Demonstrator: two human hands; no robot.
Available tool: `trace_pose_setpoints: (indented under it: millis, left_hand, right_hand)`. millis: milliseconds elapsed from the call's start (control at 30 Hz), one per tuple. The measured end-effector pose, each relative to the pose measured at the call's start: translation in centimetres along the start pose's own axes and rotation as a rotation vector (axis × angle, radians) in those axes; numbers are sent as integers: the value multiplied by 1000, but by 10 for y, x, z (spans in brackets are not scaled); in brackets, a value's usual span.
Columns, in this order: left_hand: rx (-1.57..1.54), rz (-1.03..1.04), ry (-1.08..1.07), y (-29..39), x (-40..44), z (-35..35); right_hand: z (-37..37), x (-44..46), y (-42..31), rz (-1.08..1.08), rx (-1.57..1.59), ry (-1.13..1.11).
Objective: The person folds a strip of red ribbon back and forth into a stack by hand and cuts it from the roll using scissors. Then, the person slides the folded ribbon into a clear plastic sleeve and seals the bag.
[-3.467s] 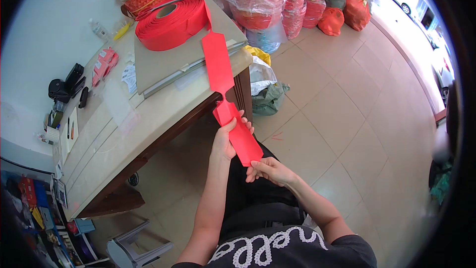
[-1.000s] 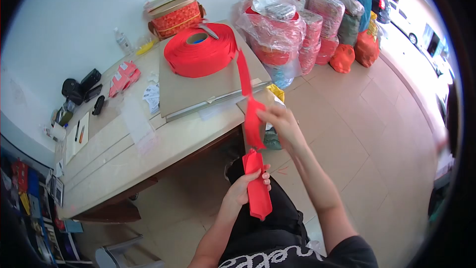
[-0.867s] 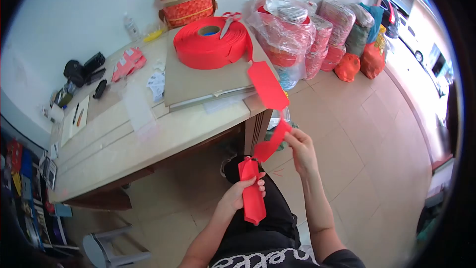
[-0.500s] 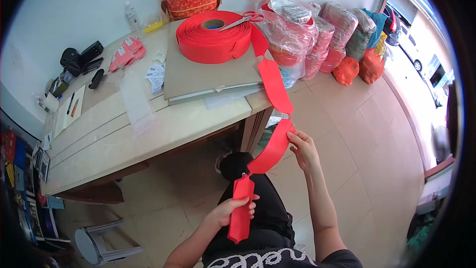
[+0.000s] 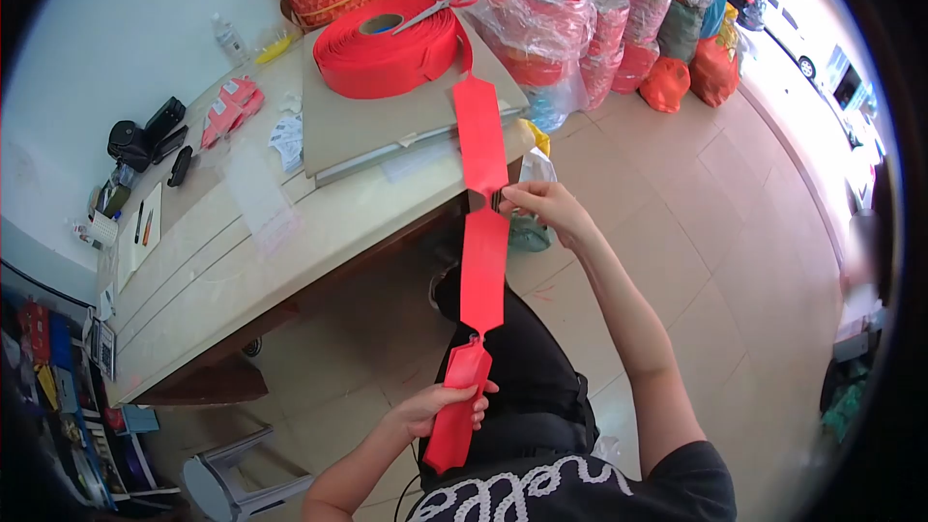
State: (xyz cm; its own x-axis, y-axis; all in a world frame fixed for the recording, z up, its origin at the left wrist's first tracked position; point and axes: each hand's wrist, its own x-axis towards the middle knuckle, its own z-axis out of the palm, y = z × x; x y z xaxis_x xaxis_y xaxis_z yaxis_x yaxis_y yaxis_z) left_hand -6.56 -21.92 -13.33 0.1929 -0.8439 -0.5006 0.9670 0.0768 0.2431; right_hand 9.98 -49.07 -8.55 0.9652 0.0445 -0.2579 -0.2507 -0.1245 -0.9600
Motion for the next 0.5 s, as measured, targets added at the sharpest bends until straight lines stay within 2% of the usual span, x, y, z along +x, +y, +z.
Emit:
trace_pose_setpoints:
  millis: [167, 267, 500]
  left_hand:
    - [-10, -6, 4, -8, -2, 1]
    - [-22, -7, 4, -12, -2, 0]
    - [-73, 42, 13, -10, -1, -2]
  right_hand:
    - [12, 23, 30, -16, -87, -104]
    - [21, 10, 13, 21, 51, -106]
    - [21, 14, 18, -8, 129, -107]
